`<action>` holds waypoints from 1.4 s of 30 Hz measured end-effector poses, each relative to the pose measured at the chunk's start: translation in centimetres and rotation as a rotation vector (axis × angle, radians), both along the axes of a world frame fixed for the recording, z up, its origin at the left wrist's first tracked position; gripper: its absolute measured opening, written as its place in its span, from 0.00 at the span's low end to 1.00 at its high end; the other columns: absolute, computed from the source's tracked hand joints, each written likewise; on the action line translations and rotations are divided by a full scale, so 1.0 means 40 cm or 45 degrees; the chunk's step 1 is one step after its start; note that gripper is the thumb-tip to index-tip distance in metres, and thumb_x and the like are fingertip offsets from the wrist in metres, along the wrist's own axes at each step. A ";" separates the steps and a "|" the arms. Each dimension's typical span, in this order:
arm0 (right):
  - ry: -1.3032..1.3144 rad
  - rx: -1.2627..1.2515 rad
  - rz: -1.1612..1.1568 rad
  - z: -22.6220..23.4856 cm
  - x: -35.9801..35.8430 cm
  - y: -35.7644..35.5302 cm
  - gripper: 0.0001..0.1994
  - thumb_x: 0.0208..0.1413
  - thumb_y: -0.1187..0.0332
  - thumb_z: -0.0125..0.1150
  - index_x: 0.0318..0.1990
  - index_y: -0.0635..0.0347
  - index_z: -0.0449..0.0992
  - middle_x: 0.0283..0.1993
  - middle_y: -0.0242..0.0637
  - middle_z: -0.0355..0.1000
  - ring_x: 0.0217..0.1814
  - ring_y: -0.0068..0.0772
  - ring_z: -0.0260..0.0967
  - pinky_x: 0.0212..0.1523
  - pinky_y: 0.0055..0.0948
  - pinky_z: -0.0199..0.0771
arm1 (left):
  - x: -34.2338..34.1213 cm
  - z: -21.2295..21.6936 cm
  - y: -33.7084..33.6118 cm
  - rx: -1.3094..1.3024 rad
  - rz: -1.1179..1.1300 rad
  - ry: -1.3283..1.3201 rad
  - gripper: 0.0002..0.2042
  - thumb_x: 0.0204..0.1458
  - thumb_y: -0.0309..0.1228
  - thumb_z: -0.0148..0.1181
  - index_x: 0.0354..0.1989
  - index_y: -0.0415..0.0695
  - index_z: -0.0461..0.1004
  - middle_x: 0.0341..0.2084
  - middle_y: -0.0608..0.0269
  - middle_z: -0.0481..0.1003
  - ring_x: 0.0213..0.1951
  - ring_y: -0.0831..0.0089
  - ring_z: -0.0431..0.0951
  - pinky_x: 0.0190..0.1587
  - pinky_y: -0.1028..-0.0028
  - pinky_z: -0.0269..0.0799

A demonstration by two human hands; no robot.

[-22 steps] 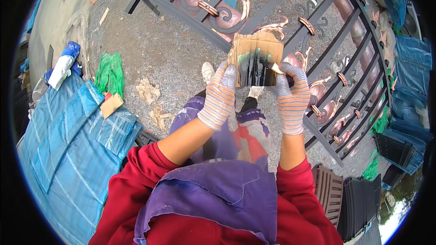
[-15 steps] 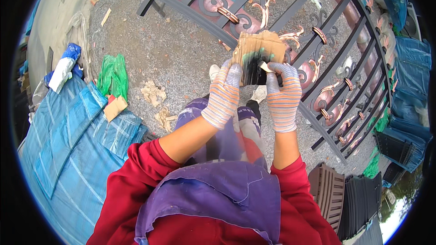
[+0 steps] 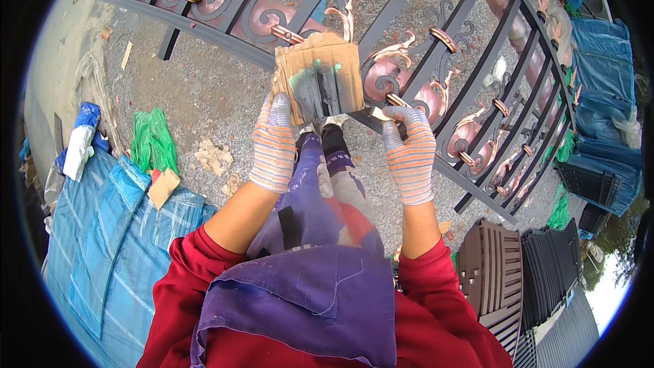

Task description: The person paints decorative metal gate sections with a brush, applying a copper-colored finish to the ornamental details. The person moves along the gate, painting different sections and flipping the gate over to access the other side.

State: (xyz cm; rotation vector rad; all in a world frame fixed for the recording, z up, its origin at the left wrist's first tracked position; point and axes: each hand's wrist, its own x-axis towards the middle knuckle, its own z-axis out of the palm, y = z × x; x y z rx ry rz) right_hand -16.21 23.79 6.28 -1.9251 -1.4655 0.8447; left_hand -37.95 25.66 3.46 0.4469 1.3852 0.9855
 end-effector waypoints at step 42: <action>-0.527 0.188 0.246 -0.248 0.210 0.256 0.07 0.46 0.71 0.60 0.34 0.52 0.77 0.34 0.41 0.73 0.39 0.47 0.69 0.43 0.42 0.68 | 0.103 -0.018 0.026 -0.245 0.308 -0.028 0.17 0.60 0.37 0.47 0.51 0.37 0.66 0.40 0.56 0.74 0.39 0.67 0.78 0.42 0.66 0.78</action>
